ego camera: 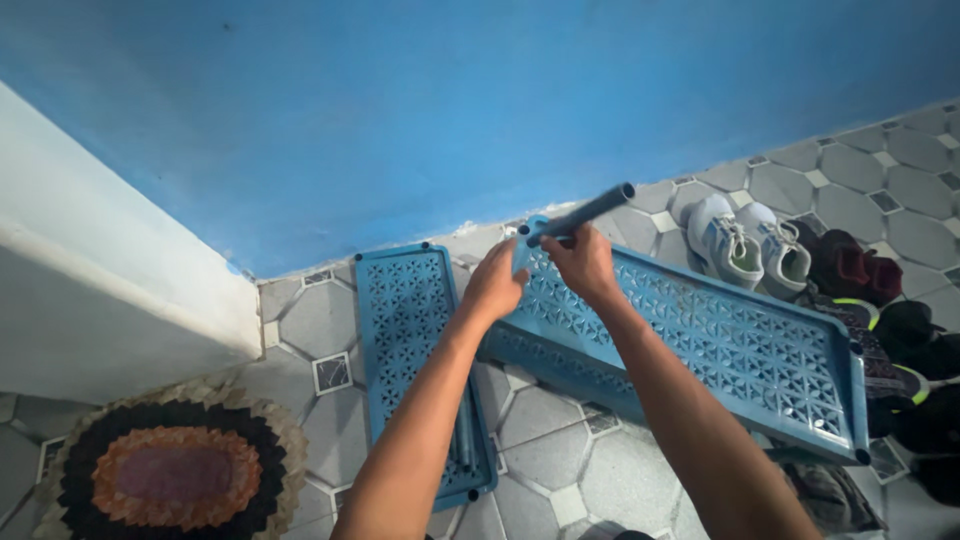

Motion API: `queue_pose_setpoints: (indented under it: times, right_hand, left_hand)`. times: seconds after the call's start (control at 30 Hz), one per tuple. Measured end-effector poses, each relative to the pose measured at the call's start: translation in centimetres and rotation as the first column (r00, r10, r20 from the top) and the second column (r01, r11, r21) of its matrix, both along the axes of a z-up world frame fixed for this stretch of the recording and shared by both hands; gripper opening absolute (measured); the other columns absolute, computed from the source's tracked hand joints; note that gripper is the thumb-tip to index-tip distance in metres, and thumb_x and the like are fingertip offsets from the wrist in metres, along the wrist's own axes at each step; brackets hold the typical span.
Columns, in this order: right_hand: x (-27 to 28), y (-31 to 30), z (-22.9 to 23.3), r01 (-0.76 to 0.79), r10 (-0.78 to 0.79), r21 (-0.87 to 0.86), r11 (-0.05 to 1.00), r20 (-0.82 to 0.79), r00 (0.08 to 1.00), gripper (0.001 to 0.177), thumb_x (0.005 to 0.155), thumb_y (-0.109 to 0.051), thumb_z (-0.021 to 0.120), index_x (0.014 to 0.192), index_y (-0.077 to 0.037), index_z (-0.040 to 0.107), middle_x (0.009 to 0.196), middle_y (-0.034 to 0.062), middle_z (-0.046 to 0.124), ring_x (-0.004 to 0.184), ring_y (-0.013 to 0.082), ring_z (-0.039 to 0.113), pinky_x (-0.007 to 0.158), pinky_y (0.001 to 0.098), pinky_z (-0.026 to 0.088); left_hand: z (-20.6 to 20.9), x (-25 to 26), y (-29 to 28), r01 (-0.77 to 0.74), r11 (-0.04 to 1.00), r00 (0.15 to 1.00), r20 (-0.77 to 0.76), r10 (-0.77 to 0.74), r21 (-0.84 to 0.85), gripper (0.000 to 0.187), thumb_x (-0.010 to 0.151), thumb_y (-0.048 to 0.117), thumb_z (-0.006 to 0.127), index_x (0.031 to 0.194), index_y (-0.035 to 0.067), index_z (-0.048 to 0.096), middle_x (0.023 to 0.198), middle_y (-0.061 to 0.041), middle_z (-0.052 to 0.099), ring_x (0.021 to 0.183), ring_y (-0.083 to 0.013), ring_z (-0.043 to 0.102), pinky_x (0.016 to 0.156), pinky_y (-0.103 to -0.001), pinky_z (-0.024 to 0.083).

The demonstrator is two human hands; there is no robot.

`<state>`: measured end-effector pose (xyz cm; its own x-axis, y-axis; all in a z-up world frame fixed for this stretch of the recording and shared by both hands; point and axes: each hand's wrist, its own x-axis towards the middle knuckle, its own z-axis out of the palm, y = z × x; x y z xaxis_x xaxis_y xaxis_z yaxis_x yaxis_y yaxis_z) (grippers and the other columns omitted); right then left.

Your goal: The person assembles a blue plastic two-tier stool by inserting cylindrical legs into the perforated trays and securing them. They then wipe the top surface with a cloth.

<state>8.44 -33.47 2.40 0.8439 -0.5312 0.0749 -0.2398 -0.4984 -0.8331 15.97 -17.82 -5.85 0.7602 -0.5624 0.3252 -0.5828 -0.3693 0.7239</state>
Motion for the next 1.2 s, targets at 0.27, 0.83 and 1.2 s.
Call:
queue_pose_setpoints:
  times: [0.27, 0.83, 1.2]
  right_hand:
    - [3.7, -0.9, -1.6, -0.068, 0.106, -0.278, 0.958, 0.124, 0.987, 0.031, 0.087, -0.020, 0.080, 0.104, 0.004, 0.071, 0.094, 0.0209, 0.077, 0.088, 0.0315, 0.077, 0.078, 0.0419, 0.060]
    - [6.4, -1.7, 0.5, -0.259, 0.281, -0.302, 0.918, 0.034, 0.959, 0.024, 0.084, -0.015, 0.079, 0.096, 0.002, 0.068, 0.087, 0.0176, 0.077, 0.082, 0.0283, 0.078, 0.075, 0.0392, 0.061]
    - [7.4, -2.3, 1.0, -0.327, 0.255, -0.378, 0.866, -0.230, 0.939, 0.026, 0.085, -0.024, 0.081, 0.094, -0.001, 0.074, 0.090, 0.0199, 0.076, 0.085, 0.0324, 0.076, 0.078, 0.0432, 0.059]
  left_hand:
    - [3.2, 0.6, -1.5, -0.113, 0.987, 0.994, 0.018, 0.112, 0.116, 0.038, 0.088, 0.014, 0.072, 0.124, 0.007, 0.063, 0.115, -0.019, 0.070, 0.108, -0.0411, 0.067, 0.090, -0.051, 0.055]
    - [2.7, -1.3, -1.3, -0.245, 0.963, 0.961, 0.158, 0.226, 0.110, 0.044, 0.091, 0.021, 0.070, 0.132, 0.006, 0.059, 0.115, -0.013, 0.071, 0.100, -0.0354, 0.070, 0.088, -0.055, 0.046]
    - [3.1, -2.0, -1.2, -0.247, 0.962, 0.952, 0.216, 0.218, 0.115, 0.050, 0.092, 0.018, 0.068, 0.139, 0.008, 0.055, 0.119, -0.011, 0.069, 0.099, -0.0336, 0.069, 0.089, -0.054, 0.046]
